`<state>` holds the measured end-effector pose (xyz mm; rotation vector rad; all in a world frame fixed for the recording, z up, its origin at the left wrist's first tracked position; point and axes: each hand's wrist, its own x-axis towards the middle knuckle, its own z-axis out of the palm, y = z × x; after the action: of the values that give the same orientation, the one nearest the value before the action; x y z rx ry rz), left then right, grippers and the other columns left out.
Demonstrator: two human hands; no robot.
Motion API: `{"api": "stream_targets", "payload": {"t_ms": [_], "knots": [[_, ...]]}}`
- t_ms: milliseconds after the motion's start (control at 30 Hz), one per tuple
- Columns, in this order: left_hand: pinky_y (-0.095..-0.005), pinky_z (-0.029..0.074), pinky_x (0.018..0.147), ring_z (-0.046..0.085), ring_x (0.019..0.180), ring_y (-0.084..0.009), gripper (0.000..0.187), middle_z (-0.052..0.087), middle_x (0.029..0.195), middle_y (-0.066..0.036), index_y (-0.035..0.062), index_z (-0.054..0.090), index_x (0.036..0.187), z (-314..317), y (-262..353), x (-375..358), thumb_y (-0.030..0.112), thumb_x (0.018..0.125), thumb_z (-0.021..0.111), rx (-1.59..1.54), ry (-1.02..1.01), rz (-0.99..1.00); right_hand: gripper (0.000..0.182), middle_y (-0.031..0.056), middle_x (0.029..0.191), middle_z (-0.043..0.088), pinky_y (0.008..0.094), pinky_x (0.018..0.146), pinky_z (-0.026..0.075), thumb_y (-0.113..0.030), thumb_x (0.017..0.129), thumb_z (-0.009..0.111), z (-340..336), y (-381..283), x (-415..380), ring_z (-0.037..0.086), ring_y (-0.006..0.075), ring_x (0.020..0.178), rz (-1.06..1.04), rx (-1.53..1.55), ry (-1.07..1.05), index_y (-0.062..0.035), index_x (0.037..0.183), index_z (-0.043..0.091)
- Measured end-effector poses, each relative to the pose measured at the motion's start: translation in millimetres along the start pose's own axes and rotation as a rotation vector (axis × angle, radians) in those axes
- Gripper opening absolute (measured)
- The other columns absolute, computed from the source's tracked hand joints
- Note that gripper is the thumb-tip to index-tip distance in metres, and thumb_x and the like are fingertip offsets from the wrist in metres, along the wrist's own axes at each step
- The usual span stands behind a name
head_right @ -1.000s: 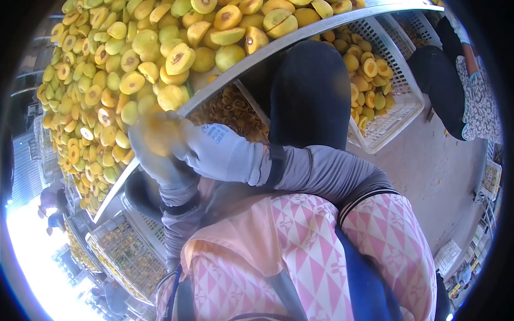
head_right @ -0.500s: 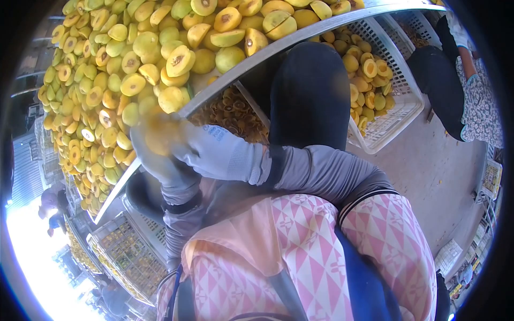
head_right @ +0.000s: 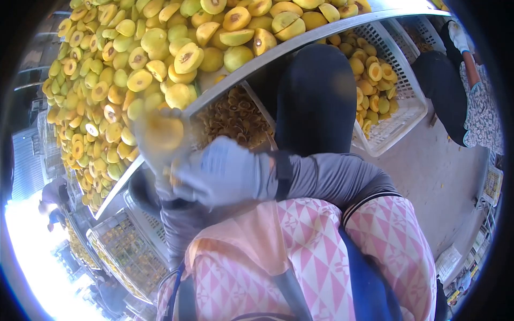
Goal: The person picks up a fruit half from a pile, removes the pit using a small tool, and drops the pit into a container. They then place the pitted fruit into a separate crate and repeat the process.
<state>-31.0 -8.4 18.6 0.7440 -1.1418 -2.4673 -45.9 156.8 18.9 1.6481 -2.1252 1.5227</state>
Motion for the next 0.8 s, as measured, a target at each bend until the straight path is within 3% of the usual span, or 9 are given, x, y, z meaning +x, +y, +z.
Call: {"api": "stream_targets", "payload": {"t_ms": [33,100,167,267,367,533,633,767,800], "knots": [[-0.044,0.052,0.089,0.06,0.092,-0.0256,0.038,0.059,0.095,-0.008,0.0049,0.055,0.103,0.5,0.7,2.9,0.042,0.102,0.05,0.011,-0.003,0.033,0.02,0.0077,0.071,0.057,0.0367,0.052,0.047,-0.019,0.092,0.067,2.3,-8.5,0.3,0.062,0.028,0.058,0.012,0.105,0.111,-0.0066,0.106,0.06],[-0.0445,0.053,0.089,0.059,0.094,-0.0264,0.036,0.059,0.096,-0.008,0.0045,0.054,0.103,4.0,1.7,6.2,0.04,0.103,0.048,0.003,-0.019,0.086,0.017,0.008,0.072,0.056,0.0358,0.053,0.046,-0.016,0.092,0.066,-2.6,9.1,4.7,0.061,0.0282,0.058,-0.058,-0.171,0.136,-0.0063,0.104,0.059],[-0.045,0.052,0.09,0.059,0.097,-0.0272,0.034,0.058,0.096,-0.009,0.004,0.052,0.105,11.8,-0.3,-3.3,0.037,0.104,0.045,-0.03,-0.036,0.111,0.016,0.0121,0.074,0.058,0.0361,0.054,0.046,-0.012,0.094,0.065,9.0,20.5,0.3,0.062,0.0295,0.061,0.196,-0.018,0.111,-0.0037,0.105,0.057],[-0.0436,0.052,0.093,0.06,0.099,-0.028,0.03,0.058,0.099,-0.011,0.0031,0.049,0.109,22.0,-6.6,-6.0,0.032,0.105,0.043,0.103,0.03,0.25,0.018,0.0174,0.066,0.056,0.0445,0.05,0.047,-0.024,0.1,0.057,21.9,21.1,9.4,0.061,0.0362,0.057,0.366,0.21,0.338,-0.0056,0.099,0.054],[-0.0434,0.053,0.092,0.06,0.098,-0.0285,0.027,0.058,0.099,-0.013,0.0029,0.047,0.111,27.8,-8.6,-10.2,0.029,0.105,0.041,0.179,0.016,0.332,0.019,0.0182,0.069,0.058,0.0447,0.051,0.047,-0.024,0.101,0.056,27.2,22.6,10.8,0.061,0.0385,0.058,0.363,0.22,0.38,-0.0054,0.1,0.054],[-0.0438,0.053,0.09,0.061,0.099,-0.0287,0.021,0.057,0.102,-0.014,0.0019,0.045,0.109,35.9,-11.9,-19.3,0.022,0.103,0.045,0.485,0.028,0.501,0.017,0.0189,0.078,0.059,0.0417,0.058,0.049,-0.022,0.101,0.057,26.4,25.2,8.4,0.062,0.0377,0.065,0.389,0.385,0.285,-0.0056,0.102,0.054],[-0.0428,0.054,0.088,0.061,0.098,-0.0279,0.021,0.057,0.104,-0.015,0.0016,0.045,0.109,39.3,-16.5,-23.5,0.018,0.099,0.054,0.83,-0.03,0.788,0.017,0.0159,0.081,0.057,0.0391,0.06,0.048,-0.022,0.103,0.055,26.2,21.2,9.4,0.062,0.0334,0.07,0.453,0.511,0.254,-0.0058,0.105,0.054],[-0.0414,0.055,0.085,0.062,0.096,-0.0272,0.024,0.056,0.105,-0.015,0.0021,0.044,0.109,33.1,-18.4,-25.2,0.016,0.096,0.059,0.882,-0.02,0.786,0.02,0.0124,0.09,0.056,0.0356,0.06,0.048,-0.022,0.103,0.052,26.8,20.8,3.0,0.062,0.0266,0.078,0.472,0.435,0.149,-0.0056,0.114,0.053],[-0.0409,0.055,0.085,0.062,0.095,-0.0268,0.024,0.056,0.105,-0.015,0.0021,0.044,0.109,32.2,-18.3,-24.4,0.017,0.097,0.058,0.818,-0.029,0.757,0.017,0.0117,0.088,0.055,0.0356,0.058,0.046,-0.02,0.102,0.052,27.2,21.7,2.1,0.06,0.0263,0.073,0.393,0.29,0.142,-0.0048,0.111,0.054]]}}
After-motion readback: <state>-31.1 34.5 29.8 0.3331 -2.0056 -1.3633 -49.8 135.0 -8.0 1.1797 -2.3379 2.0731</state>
